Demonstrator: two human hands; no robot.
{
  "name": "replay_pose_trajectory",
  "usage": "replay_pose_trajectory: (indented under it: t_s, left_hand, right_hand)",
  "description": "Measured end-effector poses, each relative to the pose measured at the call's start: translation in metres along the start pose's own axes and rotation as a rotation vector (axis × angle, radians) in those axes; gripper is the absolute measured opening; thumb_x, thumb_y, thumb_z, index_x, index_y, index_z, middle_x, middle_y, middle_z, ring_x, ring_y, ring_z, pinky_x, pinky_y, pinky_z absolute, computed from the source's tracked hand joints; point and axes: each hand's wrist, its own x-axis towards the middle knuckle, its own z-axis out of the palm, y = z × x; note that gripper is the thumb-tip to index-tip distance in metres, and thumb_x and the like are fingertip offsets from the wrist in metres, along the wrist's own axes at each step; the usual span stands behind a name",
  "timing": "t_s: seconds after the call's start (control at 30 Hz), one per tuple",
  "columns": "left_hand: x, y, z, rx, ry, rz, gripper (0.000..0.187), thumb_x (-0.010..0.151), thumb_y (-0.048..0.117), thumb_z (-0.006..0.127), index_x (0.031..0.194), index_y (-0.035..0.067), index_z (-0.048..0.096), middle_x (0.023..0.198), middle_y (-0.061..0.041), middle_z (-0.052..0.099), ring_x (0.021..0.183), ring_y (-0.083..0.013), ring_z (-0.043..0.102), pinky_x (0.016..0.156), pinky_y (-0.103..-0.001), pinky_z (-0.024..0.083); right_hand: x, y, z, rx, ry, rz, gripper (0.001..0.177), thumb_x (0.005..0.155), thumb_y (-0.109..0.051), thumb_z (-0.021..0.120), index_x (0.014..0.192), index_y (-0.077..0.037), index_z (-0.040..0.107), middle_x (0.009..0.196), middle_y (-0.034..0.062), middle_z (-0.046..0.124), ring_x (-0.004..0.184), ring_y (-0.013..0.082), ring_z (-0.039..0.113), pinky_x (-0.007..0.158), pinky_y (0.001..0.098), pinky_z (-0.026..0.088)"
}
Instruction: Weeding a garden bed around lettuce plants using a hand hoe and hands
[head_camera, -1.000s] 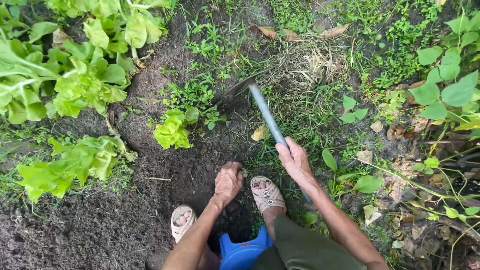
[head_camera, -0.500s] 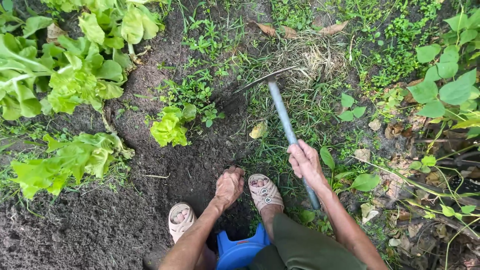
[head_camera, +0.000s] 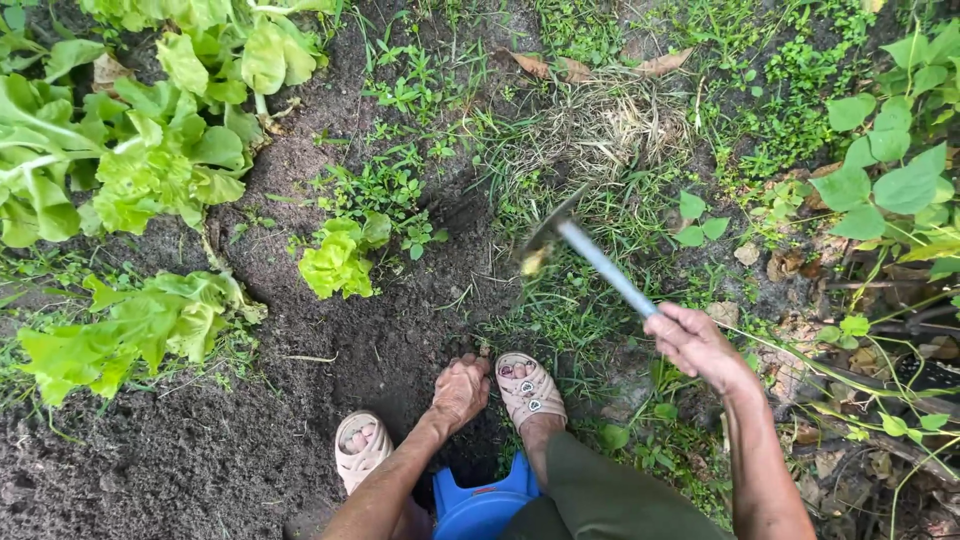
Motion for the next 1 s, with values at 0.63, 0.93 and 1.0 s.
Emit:
replay_pose_trajectory:
  t_s: [0.63, 0.93, 1.0]
  left_hand:
    - [0.009, -0.023, -0.018, -0.044, -0.008, -0.127, 0.014, 0.093, 0.032, 0.058, 0.105, 0.026, 0.063, 0.119, -0.005, 0.064, 0.116, -0.0313, 0.066, 0.097, -0.044, 0.057]
    - [0.005, -0.035, 0.043, 0.048, 0.267, 0.117, 0.038, 0.087, 0.038, 0.060, 0.122, 0.022, 0.060, 0.128, -0.017, 0.062, 0.112, -0.0360, 0.063, 0.089, -0.048, 0.055]
    - [-0.011, -0.008, -0.005, -0.055, -0.053, -0.083, 0.015, 0.093, 0.031, 0.060, 0.107, 0.027, 0.063, 0.120, -0.005, 0.064, 0.118, -0.0306, 0.065, 0.096, -0.045, 0.058]
  right_hand:
    - [0.030, -0.086, -0.043, -0.355, 0.102, 0.100, 0.044, 0.108, -0.029, 0.055, 0.108, 0.013, 0.067, 0.052, 0.0095, 0.051, 0.035, 0.0127, 0.039, 0.031, 0.0252, 0.033]
    - [0.010, -0.075, -0.022, -0.514, 0.259, 0.040, 0.027, 0.102, -0.031, 0.064, 0.085, -0.011, 0.072, 0.050, 0.0045, 0.054, 0.041, 0.0171, 0.045, 0.042, 0.0316, 0.034]
    - [0.023, -0.061, -0.009, -0.269, 0.071, -0.097, 0.044, 0.104, -0.034, 0.061, 0.110, 0.009, 0.068, 0.051, 0.0094, 0.054, 0.033, 0.0137, 0.042, 0.028, 0.0245, 0.035]
